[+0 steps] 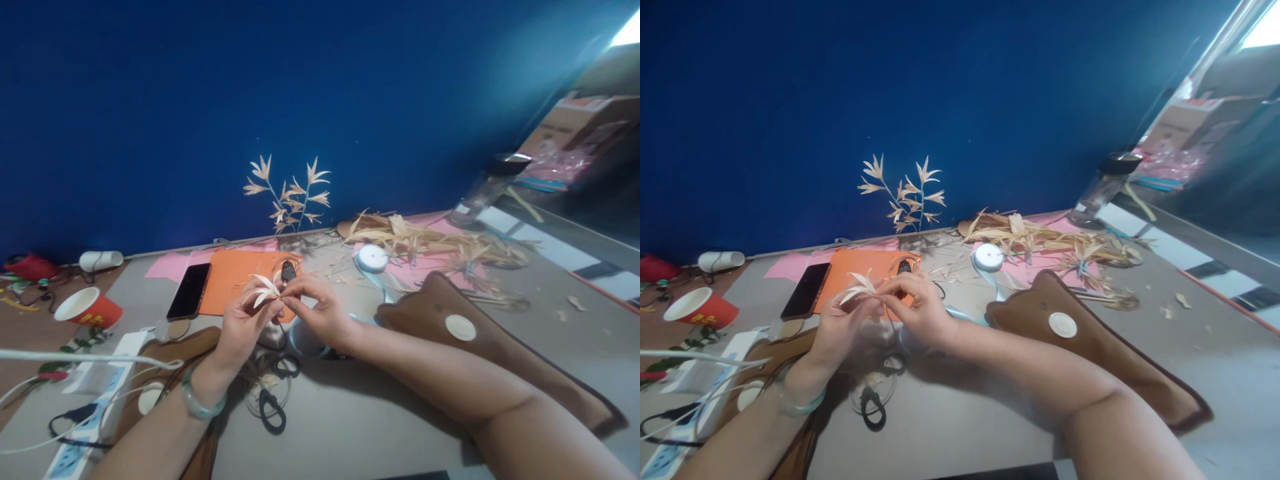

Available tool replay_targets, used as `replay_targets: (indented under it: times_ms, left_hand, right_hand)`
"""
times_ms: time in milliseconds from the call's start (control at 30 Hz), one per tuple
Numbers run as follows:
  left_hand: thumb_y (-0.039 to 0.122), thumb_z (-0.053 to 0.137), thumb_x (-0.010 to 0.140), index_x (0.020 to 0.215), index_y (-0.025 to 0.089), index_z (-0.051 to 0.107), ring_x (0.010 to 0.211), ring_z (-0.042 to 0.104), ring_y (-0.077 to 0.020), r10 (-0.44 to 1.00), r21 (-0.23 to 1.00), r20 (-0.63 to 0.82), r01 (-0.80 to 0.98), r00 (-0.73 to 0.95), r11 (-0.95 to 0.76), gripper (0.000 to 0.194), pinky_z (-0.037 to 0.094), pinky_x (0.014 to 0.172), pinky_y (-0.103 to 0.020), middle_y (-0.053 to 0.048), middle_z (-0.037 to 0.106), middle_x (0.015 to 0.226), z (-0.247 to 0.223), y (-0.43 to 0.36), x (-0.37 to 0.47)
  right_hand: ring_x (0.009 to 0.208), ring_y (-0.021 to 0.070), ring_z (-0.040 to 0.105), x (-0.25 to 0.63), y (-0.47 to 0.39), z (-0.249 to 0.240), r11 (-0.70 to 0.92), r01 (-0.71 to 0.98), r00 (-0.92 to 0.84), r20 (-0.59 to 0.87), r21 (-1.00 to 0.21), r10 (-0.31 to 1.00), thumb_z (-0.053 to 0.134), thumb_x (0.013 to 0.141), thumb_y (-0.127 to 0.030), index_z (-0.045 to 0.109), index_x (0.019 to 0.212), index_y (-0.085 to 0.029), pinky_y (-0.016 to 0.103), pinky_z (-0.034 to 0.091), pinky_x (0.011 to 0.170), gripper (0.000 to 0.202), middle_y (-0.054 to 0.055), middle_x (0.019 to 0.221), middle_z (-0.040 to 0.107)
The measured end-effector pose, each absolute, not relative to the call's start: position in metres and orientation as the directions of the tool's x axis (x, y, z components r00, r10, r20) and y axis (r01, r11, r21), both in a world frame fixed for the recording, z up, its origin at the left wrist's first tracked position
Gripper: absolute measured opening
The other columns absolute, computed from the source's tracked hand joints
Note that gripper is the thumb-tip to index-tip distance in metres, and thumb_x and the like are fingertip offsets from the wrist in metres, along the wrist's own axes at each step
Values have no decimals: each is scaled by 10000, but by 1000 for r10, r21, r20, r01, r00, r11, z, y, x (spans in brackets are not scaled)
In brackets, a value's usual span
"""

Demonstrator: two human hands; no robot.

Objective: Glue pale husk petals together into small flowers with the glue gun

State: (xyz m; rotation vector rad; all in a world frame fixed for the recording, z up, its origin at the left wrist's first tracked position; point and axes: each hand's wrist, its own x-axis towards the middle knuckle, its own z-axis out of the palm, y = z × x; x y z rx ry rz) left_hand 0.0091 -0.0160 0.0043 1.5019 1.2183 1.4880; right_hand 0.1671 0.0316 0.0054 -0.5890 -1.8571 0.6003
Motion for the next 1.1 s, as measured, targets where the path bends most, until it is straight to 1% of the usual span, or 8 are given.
replay_targets:
  times_ms: [100,233,333,467,633,800,900,1100]
  left_hand:
    - [329,699,782,630,138,662,941,650,-210,944,944,318,116,-82,-308,246,542,786,-298,-93,677,909,4,-16,9]
    - [331,704,775,743,135,695,672,621,-128,955,958,284,61,-86,-280,199,526,585,-242,-75,667,895,4,-16,10]
    - [314,708,775,760,135,701,589,576,-96,952,957,289,52,-100,-285,180,504,544,-224,-52,651,838,3,-16,10]
    - [309,712,773,822,149,726,630,600,-113,943,947,316,100,-105,-306,167,513,562,-236,-70,663,905,3,-17,9]
    - [272,705,780,777,174,738,762,640,-149,890,885,449,179,-81,-430,104,536,625,-254,-80,660,981,7,-19,11]
    - [213,704,777,677,160,698,838,642,-164,825,807,561,273,-72,-524,114,533,675,-253,-69,650,924,11,-21,11]
    - [156,709,764,739,167,702,863,638,-167,782,756,619,328,-74,-567,28,529,756,-284,-57,654,907,8,-20,7]
    - [104,638,803,791,168,687,850,637,-168,726,693,684,375,-71,-616,81,515,766,-296,-55,671,880,-1,-14,0]
  right_hand:
    - [771,165,662,166,33,4,754,91,-340,691,-650,638,641,848,-221,666,786,-198,335,441,800,71,30,800,727]
    - [772,166,666,166,33,3,750,87,-337,689,-655,641,657,829,-187,660,784,-197,329,447,783,46,33,821,730]
    - [771,163,667,166,33,4,761,77,-335,702,-644,628,651,831,-170,672,810,-200,322,446,769,42,31,822,730]
    - [768,160,661,167,33,4,765,70,-329,709,-641,624,648,826,-155,684,826,-207,321,443,771,63,26,820,727]
    - [782,162,659,167,34,2,758,69,-338,700,-649,629,652,826,-169,684,830,-207,332,440,791,50,24,810,721]
    - [769,158,647,166,34,2,752,51,-343,696,-657,631,648,827,-196,671,811,-204,316,464,765,29,34,806,715]
    - [721,147,625,165,34,1,741,60,-330,687,-669,647,654,804,-178,659,807,-204,306,471,739,27,27,773,695]
    - [714,153,612,169,29,9,695,51,-290,656,-717,697,585,758,-109,631,814,-194,317,485,715,112,38,778,669]
